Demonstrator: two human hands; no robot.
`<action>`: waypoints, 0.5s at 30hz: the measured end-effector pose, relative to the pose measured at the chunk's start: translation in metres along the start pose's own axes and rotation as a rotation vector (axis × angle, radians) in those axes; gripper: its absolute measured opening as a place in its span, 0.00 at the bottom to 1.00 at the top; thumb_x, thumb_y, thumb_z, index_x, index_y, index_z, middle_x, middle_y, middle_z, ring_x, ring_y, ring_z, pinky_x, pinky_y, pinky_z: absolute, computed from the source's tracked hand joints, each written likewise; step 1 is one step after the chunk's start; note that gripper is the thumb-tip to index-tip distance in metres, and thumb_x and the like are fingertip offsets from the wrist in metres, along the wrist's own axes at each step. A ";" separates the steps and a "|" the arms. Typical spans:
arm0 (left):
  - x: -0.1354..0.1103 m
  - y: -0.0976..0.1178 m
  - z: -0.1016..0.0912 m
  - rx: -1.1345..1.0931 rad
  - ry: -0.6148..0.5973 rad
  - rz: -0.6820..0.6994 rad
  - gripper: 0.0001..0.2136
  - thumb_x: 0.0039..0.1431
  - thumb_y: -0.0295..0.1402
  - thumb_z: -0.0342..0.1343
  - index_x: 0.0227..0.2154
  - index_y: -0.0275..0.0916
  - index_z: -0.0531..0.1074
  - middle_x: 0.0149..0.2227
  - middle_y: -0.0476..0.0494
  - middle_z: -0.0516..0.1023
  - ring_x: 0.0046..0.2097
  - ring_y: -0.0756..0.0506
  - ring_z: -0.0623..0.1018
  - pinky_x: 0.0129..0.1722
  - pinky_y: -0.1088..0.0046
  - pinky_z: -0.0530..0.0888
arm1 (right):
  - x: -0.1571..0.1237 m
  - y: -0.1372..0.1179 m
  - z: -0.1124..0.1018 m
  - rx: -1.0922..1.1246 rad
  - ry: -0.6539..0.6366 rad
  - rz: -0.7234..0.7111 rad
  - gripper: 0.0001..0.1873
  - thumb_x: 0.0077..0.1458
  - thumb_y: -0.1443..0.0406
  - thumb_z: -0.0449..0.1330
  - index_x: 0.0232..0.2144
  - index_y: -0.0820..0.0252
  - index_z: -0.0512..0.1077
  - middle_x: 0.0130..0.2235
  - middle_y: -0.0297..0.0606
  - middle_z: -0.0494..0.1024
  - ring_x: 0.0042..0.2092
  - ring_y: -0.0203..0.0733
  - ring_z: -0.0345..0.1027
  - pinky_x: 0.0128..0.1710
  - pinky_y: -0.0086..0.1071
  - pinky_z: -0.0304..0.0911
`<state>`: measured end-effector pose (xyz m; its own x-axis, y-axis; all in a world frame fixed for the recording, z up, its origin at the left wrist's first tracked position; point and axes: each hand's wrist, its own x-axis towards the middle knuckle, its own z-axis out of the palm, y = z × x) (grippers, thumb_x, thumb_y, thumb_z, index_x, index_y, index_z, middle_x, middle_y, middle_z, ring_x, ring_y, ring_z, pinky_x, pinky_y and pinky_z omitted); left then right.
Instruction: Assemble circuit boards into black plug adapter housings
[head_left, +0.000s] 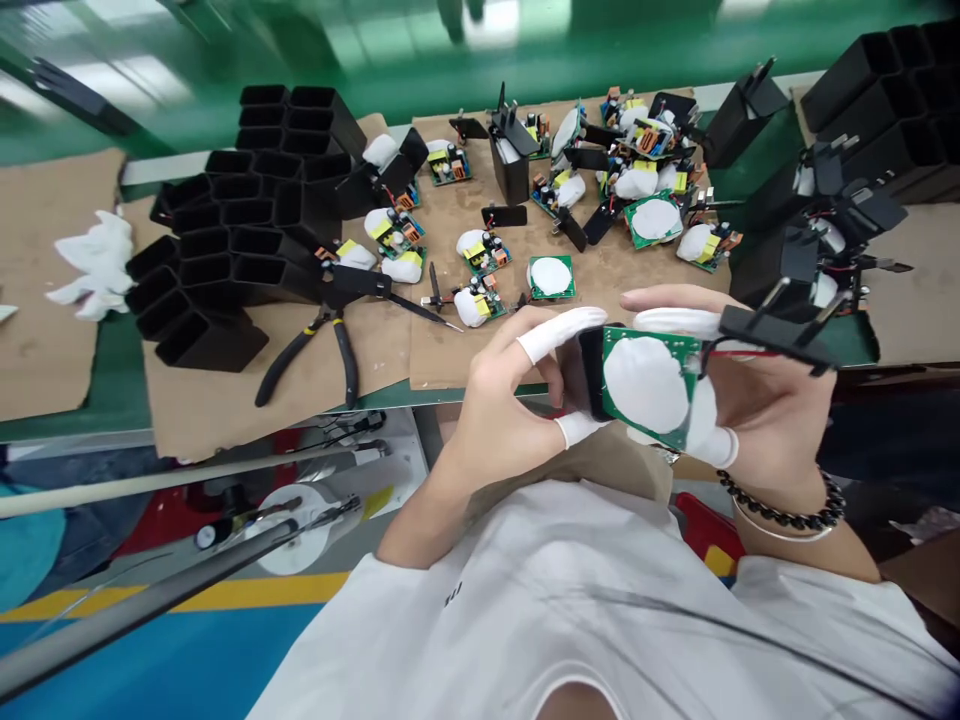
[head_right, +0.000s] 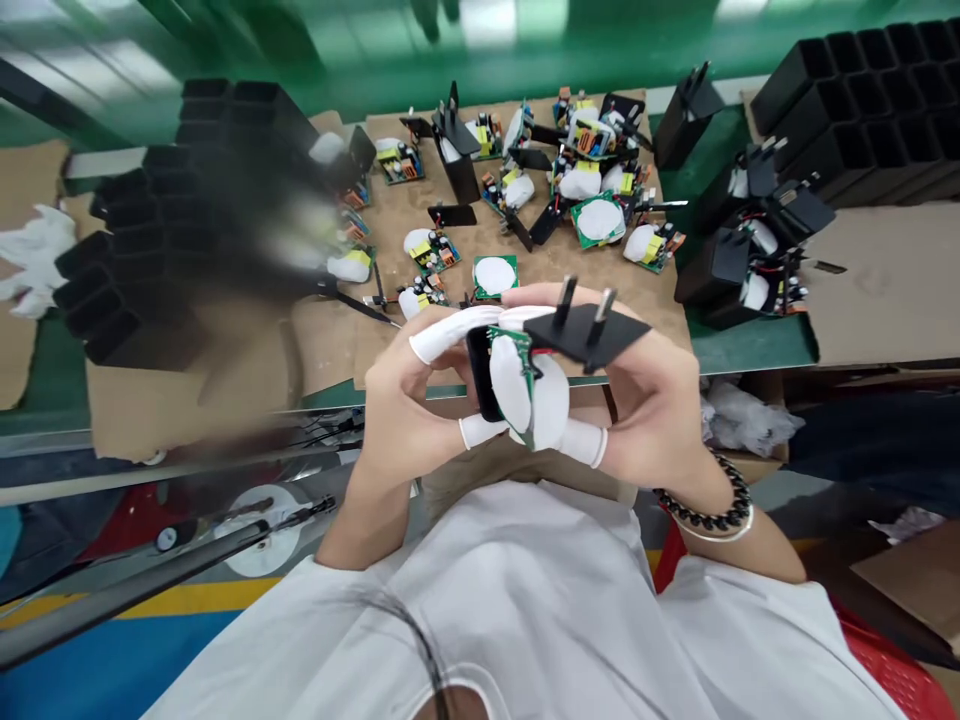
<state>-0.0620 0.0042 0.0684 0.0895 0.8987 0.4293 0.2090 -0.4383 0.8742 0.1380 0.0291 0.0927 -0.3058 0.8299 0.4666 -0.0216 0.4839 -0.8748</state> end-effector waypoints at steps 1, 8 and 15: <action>0.000 0.002 -0.001 0.015 -0.011 0.008 0.28 0.50 0.29 0.72 0.56 0.44 0.77 0.49 0.44 0.78 0.30 0.53 0.74 0.31 0.74 0.78 | 0.001 0.000 -0.001 0.012 -0.023 0.019 0.24 0.50 0.60 0.76 0.51 0.43 0.82 0.57 0.36 0.83 0.59 0.56 0.78 0.57 0.49 0.78; 0.000 0.012 -0.003 0.075 -0.025 0.021 0.27 0.51 0.24 0.70 0.55 0.45 0.78 0.48 0.45 0.79 0.28 0.54 0.73 0.28 0.74 0.76 | 0.001 -0.009 -0.005 0.045 -0.092 0.135 0.30 0.46 0.68 0.75 0.50 0.32 0.82 0.57 0.32 0.83 0.62 0.61 0.76 0.62 0.58 0.73; -0.001 0.014 -0.005 0.135 -0.042 0.017 0.24 0.54 0.27 0.68 0.55 0.44 0.78 0.49 0.43 0.79 0.28 0.54 0.74 0.28 0.74 0.77 | 0.002 -0.010 -0.005 0.084 -0.122 0.137 0.32 0.44 0.72 0.75 0.50 0.35 0.82 0.58 0.33 0.82 0.61 0.58 0.75 0.64 0.54 0.72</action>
<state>-0.0638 -0.0025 0.0814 0.1339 0.8921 0.4315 0.3362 -0.4505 0.8271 0.1421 0.0270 0.1023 -0.4242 0.8442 0.3277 -0.0500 0.3394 -0.9393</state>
